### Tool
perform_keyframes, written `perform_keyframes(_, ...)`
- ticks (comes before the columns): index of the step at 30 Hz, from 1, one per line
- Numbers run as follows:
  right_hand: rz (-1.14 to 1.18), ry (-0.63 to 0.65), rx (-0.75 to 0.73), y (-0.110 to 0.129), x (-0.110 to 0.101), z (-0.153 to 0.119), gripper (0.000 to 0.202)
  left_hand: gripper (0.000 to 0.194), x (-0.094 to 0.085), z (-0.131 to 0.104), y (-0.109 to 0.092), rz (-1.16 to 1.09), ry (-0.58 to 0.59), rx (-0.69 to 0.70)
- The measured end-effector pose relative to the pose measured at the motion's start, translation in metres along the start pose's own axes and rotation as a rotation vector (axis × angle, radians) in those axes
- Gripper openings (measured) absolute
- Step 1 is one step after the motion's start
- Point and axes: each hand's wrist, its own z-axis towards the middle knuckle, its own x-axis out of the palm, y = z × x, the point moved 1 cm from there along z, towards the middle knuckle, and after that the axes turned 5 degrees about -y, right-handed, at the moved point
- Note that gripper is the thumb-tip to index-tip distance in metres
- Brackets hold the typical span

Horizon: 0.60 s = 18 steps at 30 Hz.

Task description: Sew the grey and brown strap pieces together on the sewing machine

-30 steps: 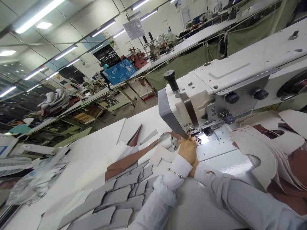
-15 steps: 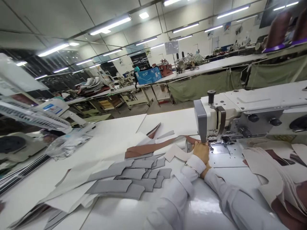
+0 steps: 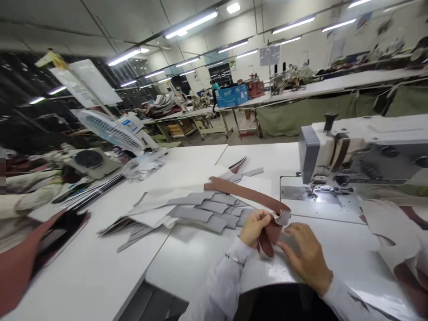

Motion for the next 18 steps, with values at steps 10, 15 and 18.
perform_keyframes(10, 0.656, 0.445, 0.125, 0.050, -0.022, 0.005, 0.013, 0.037, -0.012, -0.114, -0.025, -0.639, -0.054, -0.253)
perform_keyframes(15, 0.916, 0.762, 0.409, 0.038, -0.023, 0.009, 0.027, 0.042, -0.023, -0.117, -0.013, -0.604, -0.067, -0.298)
perform_keyframes(18, 0.889, 0.748, 0.419, 0.028, -0.019, 0.011, 0.032, 0.039, -0.017, -0.112, -0.021, -0.357, -0.125, -0.277)
